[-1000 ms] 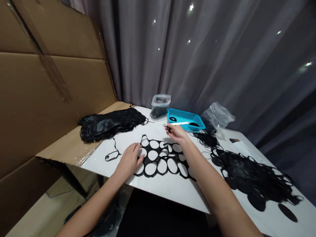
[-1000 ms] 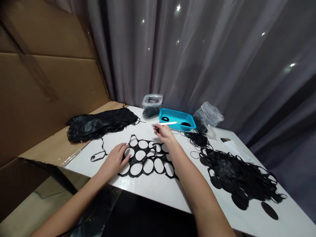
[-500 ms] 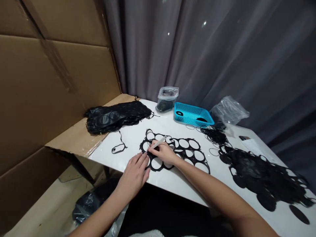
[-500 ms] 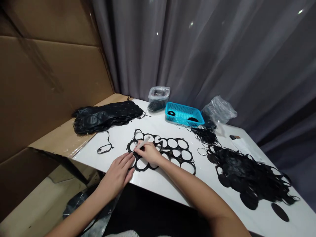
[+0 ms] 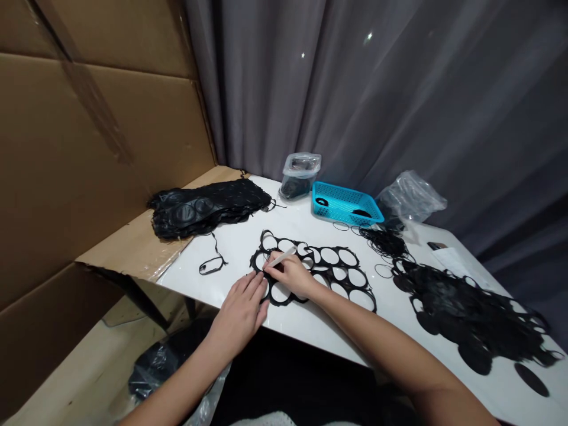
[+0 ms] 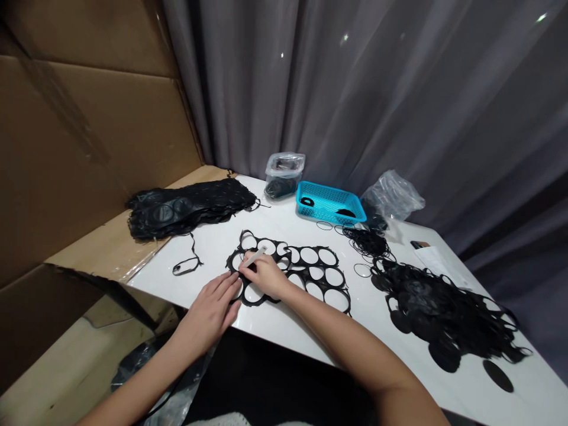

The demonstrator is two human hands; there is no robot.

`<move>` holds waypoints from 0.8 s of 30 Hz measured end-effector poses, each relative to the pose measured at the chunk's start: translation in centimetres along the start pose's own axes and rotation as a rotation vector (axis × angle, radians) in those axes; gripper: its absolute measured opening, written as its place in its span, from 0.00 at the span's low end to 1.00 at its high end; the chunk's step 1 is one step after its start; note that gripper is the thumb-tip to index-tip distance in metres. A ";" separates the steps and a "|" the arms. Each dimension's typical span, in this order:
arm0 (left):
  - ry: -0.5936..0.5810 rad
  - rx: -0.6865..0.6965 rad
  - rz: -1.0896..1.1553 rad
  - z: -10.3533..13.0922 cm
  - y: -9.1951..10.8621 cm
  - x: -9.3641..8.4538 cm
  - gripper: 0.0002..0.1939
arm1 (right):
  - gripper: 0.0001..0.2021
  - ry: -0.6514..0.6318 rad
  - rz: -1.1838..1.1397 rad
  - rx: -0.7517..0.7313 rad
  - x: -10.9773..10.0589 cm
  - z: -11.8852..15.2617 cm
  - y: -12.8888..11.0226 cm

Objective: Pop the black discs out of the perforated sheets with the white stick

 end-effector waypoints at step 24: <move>0.040 0.031 0.118 -4.0 0.2 -0.5 0.13 | 0.09 0.217 -0.741 0.494 -7.2 -1.1 7.4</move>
Point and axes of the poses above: each hand's wrist, its own z-axis away from the middle knuckle, its own x-axis out of the palm, y = z × x, the point moved 9 cm from there along -z, towards the middle knuckle, and after that the axes turned 1 degree about x, right-handed, at the moved point
